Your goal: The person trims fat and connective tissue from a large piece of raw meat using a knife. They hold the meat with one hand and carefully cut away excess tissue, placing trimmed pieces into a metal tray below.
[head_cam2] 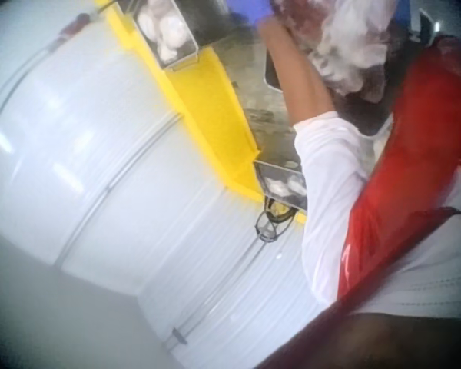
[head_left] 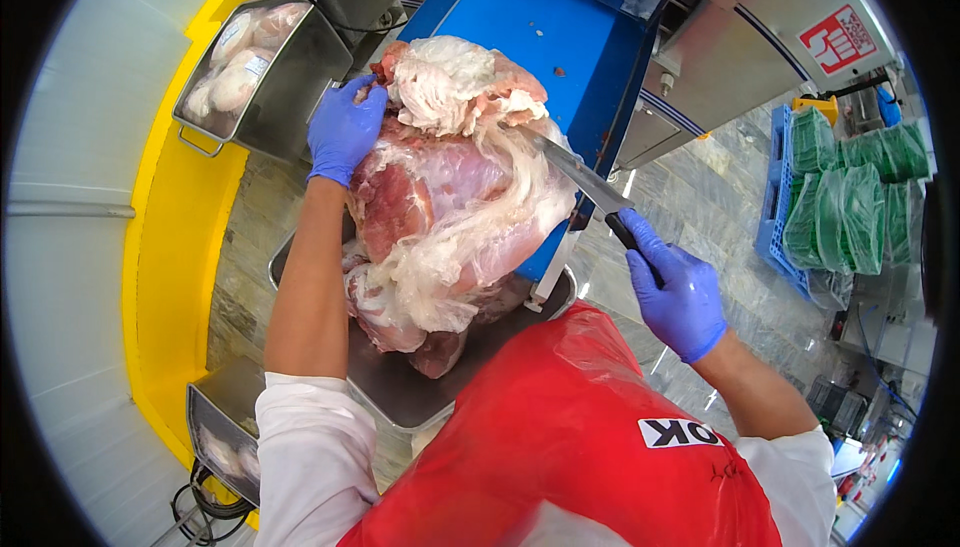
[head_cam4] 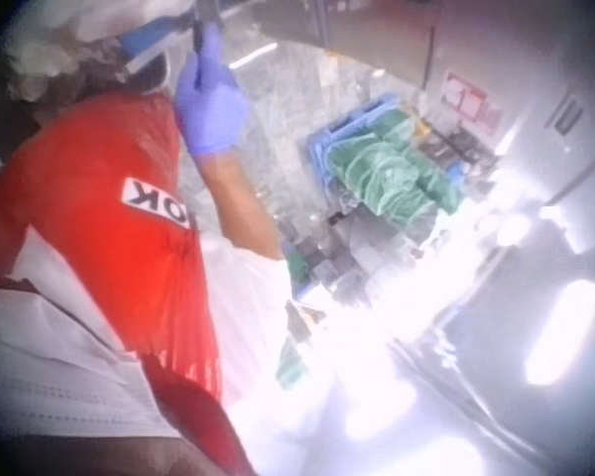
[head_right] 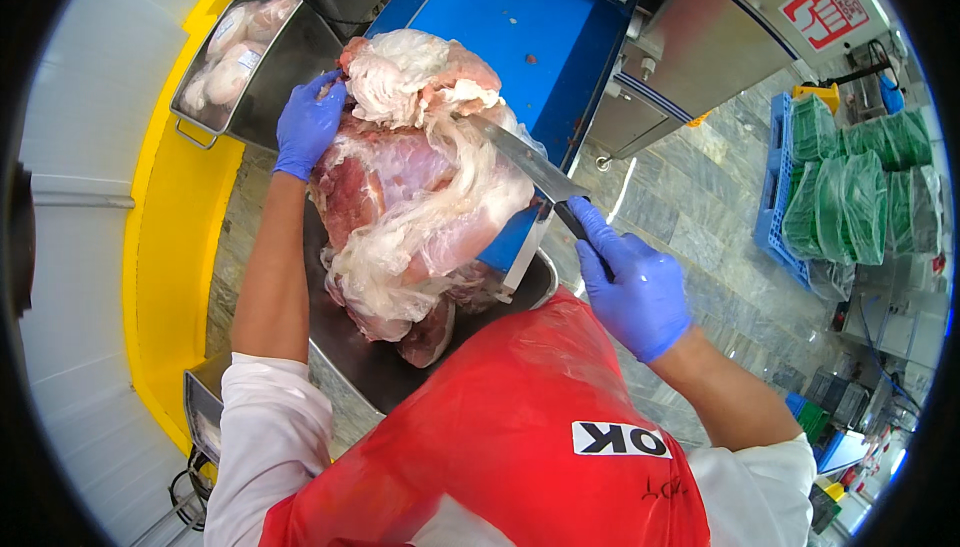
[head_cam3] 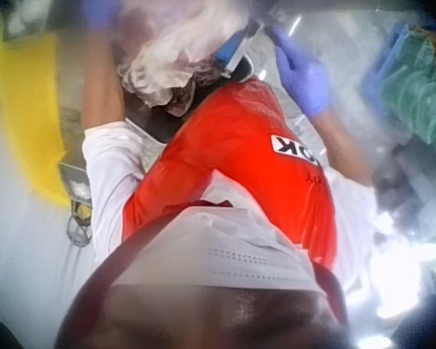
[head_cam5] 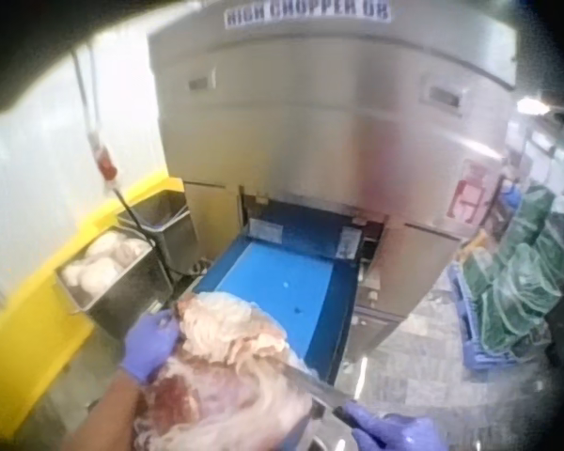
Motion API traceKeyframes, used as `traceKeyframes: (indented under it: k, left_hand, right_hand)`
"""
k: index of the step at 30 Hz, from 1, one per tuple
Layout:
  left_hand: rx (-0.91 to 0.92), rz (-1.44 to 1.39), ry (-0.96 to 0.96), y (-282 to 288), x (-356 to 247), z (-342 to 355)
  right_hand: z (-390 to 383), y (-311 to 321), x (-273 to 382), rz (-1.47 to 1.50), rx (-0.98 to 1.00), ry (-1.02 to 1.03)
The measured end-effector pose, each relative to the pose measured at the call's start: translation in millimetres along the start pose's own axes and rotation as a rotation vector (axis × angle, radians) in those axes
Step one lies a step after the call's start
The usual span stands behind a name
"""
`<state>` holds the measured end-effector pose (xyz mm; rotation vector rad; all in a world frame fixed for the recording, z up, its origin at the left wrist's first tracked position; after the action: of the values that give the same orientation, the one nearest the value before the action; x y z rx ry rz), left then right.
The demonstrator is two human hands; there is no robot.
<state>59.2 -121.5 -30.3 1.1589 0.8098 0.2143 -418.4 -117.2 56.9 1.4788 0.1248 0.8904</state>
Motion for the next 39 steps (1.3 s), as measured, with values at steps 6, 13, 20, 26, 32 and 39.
traceKeyframes:
  k: [6,13,20,26,32,39]
  left_hand:
    - [-0.019,-0.009,-0.013,1.3,-2.3,-8.0]
    - [-0.067,0.040,-0.033,4.5,1.3,-6.5]
    - [-0.071,0.062,-0.020,4.3,7.0,-1.3]
    - [-0.045,0.054,0.043,2.2,10.6,-2.1]
    - [-0.023,-0.009,0.002,-6.5,17.4,-1.2]
    - [-0.030,-0.241,0.093,-13.8,42.5,-27.7]
  right_hand:
    - [-31.9,-54.1,-6.6,0.113,-0.156,-0.073]
    - [-38.6,-88.8,-18.1,0.203,-0.250,-0.089]
    - [-44.6,-104.7,-18.1,0.276,-0.328,-0.110]
    - [-44.6,-122.5,-24.1,0.346,-0.372,-0.134]
    - [-40.5,-147.7,-18.1,0.542,-0.489,-0.147]
    - [-1.8,-119.9,-56.1,0.684,-0.203,-0.309]
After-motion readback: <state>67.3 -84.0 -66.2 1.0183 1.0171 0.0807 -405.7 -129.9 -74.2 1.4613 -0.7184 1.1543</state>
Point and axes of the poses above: each hand's wrist, its own z-axis towards the middle knuckle, its own y-axis out of the back of the hand, x = y × z, the point moved 6 cm from there along z, towards the middle knuckle, and after that the axes turned 5 degrees about -x, right-handed, at the moved point
